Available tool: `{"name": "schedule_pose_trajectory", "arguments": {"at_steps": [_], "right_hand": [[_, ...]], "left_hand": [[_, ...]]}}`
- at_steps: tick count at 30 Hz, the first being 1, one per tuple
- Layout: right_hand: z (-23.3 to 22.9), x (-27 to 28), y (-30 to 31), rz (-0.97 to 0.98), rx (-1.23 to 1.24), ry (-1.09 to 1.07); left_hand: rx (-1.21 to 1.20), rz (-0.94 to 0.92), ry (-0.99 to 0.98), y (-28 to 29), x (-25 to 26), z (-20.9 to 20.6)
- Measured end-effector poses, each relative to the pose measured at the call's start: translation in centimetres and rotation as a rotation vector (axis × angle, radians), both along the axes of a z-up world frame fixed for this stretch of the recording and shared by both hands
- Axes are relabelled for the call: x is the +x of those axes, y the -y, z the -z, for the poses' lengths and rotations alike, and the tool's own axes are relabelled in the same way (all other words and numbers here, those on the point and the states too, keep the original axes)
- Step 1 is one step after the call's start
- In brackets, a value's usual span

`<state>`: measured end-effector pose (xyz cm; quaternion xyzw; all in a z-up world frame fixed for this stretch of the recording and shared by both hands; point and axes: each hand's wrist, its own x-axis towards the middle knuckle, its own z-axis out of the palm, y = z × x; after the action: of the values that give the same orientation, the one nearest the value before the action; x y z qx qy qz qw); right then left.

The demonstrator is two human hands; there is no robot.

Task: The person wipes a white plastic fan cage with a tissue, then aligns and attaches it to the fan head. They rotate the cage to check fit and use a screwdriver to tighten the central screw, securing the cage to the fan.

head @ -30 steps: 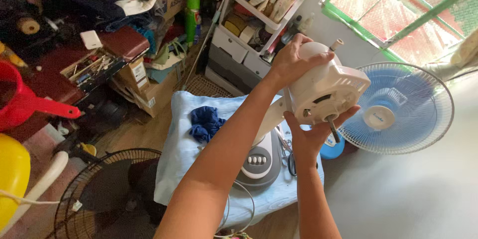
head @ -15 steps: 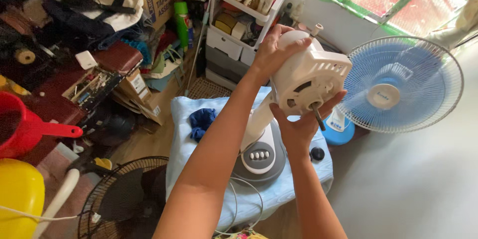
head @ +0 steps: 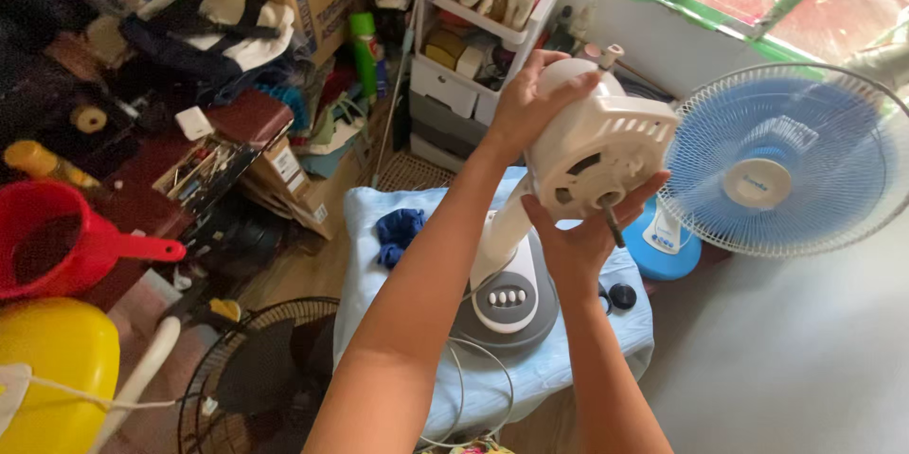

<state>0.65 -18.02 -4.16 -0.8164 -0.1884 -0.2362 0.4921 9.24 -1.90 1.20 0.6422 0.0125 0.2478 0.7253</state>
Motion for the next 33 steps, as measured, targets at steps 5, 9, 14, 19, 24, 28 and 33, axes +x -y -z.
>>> {"name": "schedule_pose_trajectory", "arguments": {"at_steps": [5, 9, 14, 19, 24, 28, 33], "right_hand": [[0.1, -0.3, -0.2, -0.131, 0.169, 0.031], [0.5, -1.2, -0.4, -0.070, 0.141, 0.126], [1.1, -1.5, -0.6, -0.048, 0.203, 0.175], [1.1, -1.6, -0.9, 0.040, 0.129, 0.173], [1.0, -2.1, -0.8, 0.118, 0.083, 0.185], [1.2, -2.4, -1.3, 0.092, 0.181, 0.173], [1.2, -2.4, -1.3, 0.164, 0.075, 0.165]], "left_hand": [[-0.063, 0.005, 0.075, 0.1, -0.2, 0.2], [-0.131, 0.077, 0.070, 0.5, 0.1, 0.4], [-0.109, 0.102, 0.061, 0.8, 0.6, 0.9], [-0.073, 0.045, 0.053, 0.6, 0.9, 1.0], [-0.108, 0.100, 0.049, 0.4, 0.4, 0.7], [-0.151, 0.130, 0.021, 0.1, -0.2, 0.3], [-0.196, 0.184, 0.021, -0.2, -0.5, -0.2]]}}
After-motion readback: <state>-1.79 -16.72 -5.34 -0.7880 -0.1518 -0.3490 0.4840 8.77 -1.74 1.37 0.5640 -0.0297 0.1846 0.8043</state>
